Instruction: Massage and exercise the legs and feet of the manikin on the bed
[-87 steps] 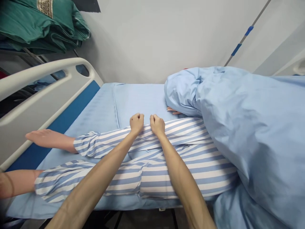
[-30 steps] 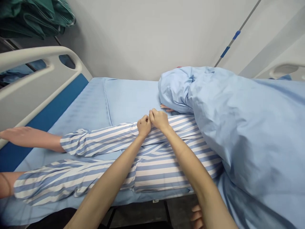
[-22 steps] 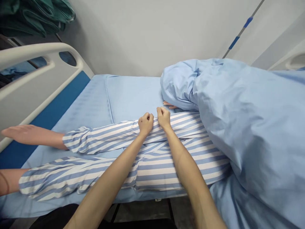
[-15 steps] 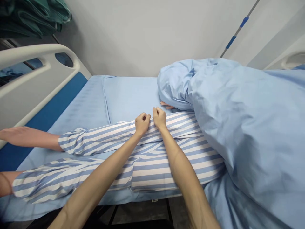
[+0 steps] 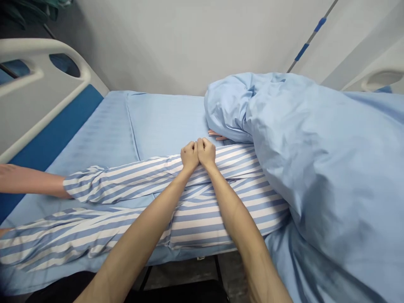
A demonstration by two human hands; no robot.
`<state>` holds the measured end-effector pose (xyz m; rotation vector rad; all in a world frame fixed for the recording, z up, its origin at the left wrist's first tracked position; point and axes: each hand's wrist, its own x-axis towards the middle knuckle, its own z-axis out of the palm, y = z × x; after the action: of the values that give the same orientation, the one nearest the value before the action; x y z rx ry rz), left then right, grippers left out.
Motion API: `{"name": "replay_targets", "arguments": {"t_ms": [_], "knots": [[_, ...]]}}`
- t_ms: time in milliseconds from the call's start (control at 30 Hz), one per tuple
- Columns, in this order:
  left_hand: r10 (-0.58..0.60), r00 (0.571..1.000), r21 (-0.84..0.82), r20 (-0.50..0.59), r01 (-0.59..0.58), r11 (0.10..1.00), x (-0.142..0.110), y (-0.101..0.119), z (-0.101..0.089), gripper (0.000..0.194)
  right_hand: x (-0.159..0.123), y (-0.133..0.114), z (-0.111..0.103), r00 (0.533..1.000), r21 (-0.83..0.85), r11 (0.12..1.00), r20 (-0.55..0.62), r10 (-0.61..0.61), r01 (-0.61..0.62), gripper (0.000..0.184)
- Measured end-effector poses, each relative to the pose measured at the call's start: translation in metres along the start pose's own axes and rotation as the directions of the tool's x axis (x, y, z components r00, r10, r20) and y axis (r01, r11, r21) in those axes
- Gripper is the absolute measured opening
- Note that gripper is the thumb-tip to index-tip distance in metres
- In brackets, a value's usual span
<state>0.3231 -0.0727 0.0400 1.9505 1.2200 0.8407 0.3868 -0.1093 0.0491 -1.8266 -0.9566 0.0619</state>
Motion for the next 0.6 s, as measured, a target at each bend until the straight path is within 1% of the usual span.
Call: {"name": "replay_targets", "arguments": {"t_ms": [67,133,200,233,267,333,400,467,533,600], "knots": [[-0.004,1.0,0.04,0.022,0.003,0.999,0.0,0.0,-0.002,0.033,0.004,-0.009,-0.009,0.996,-0.13,0.989,0.068,-0.055,0.063,0.036],[0.005,0.999,0.058,0.034,-0.007,0.998,0.0,0.002,-0.003,0.032,0.012,-0.02,-0.023,0.979,-0.238,0.957,0.154,-0.134,0.169,0.032],[0.009,1.0,0.069,0.029,-0.011,0.998,0.0,0.005,-0.004,0.032,0.02,-0.026,-0.037,0.959,-0.276,0.929,0.207,-0.195,0.248,0.031],[0.005,1.0,0.075,0.02,-0.007,0.997,0.0,0.006,-0.004,0.033,0.024,-0.026,-0.043,0.955,-0.268,0.928,0.216,-0.206,0.26,0.032],[-0.002,1.0,0.083,0.01,0.001,0.997,-0.001,0.007,-0.003,0.034,0.027,-0.023,-0.047,0.957,-0.249,0.935,0.211,-0.2,0.25,0.033],[-0.01,1.0,0.094,-0.003,0.011,0.996,-0.001,0.008,-0.002,0.035,0.03,-0.009,-0.05,0.974,-0.193,0.964,0.166,-0.154,0.185,0.036],[-0.005,1.0,0.094,-0.011,0.006,0.996,0.0,0.008,-0.001,0.035,0.029,0.009,-0.047,0.991,-0.139,0.985,0.103,-0.084,0.098,0.037],[0.005,1.0,0.083,-0.02,-0.004,0.997,0.0,0.007,0.0,0.036,0.027,0.025,-0.042,0.998,-0.099,0.995,0.05,-0.027,0.032,0.036],[0.018,0.999,0.066,-0.027,-0.016,0.998,-0.001,0.006,0.0,0.037,0.025,0.034,-0.038,1.0,-0.071,0.997,0.02,0.002,0.0,0.035],[0.034,0.999,0.058,-0.026,-0.032,0.998,-0.003,0.006,-0.001,0.037,0.025,0.036,-0.036,1.0,-0.051,0.999,0.008,0.01,-0.01,0.033]]}}
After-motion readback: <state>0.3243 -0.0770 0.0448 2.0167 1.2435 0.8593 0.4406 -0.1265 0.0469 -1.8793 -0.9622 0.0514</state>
